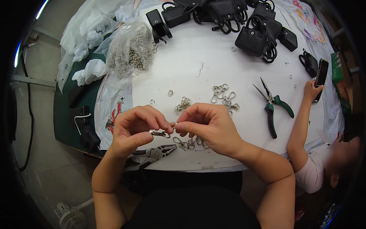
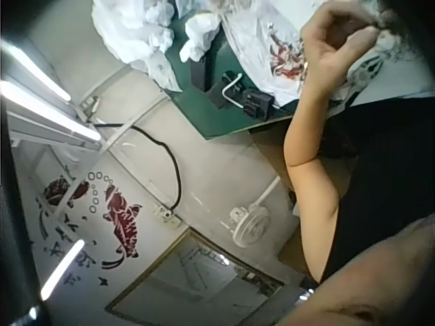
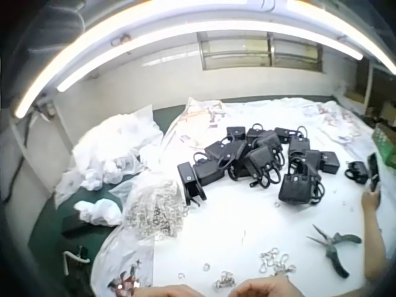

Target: The person attaches metal chains and rings to plastic components and small red tags using pliers to assemble finished items.

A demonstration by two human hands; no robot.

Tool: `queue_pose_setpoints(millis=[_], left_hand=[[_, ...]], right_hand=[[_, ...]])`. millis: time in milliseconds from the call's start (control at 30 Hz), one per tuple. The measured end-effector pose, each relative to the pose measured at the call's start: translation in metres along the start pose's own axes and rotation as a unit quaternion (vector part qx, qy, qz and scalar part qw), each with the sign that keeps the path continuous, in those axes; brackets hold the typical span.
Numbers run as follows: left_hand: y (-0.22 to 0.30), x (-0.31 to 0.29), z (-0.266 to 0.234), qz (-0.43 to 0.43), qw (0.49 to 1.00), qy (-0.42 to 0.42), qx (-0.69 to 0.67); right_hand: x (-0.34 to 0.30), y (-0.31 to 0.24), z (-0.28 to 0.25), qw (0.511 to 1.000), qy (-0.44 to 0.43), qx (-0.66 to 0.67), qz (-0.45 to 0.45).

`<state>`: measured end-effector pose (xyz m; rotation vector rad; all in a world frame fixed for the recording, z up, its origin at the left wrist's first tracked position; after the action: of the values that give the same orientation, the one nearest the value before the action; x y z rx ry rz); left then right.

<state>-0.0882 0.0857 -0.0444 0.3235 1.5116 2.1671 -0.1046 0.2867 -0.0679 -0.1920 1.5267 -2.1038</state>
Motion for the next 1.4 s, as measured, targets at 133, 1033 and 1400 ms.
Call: queue_pose_setpoints(millis=[133,1033,1400], left_hand=[[0.019,0.051,-0.030,0.028,0.952,0.178,0.246],[0.005,0.013,0.041,-0.140,0.977,0.037,-0.159],[-0.027,-0.009,0.068,-0.119,0.925,0.157,-0.325]], right_hand=[[-0.004,-0.019,-0.015,0.938,0.052,-0.253,-0.230],[-0.018,-0.033,-0.021,0.978,-0.014,0.147,-0.147],[-0.021,-0.019,-0.012,0.911,0.120,-0.063,-0.389]])
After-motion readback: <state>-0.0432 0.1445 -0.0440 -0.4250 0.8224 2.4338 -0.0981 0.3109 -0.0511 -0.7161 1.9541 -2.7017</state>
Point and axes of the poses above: each hand's wrist, its own x-axis towards the middle knuckle, its own z-axis out of the palm, y = z × x, the point moved 3 cm from there along x, towards the middle knuckle, and after that the axes turned 7 degrees about -z, right-handed, at the moved point
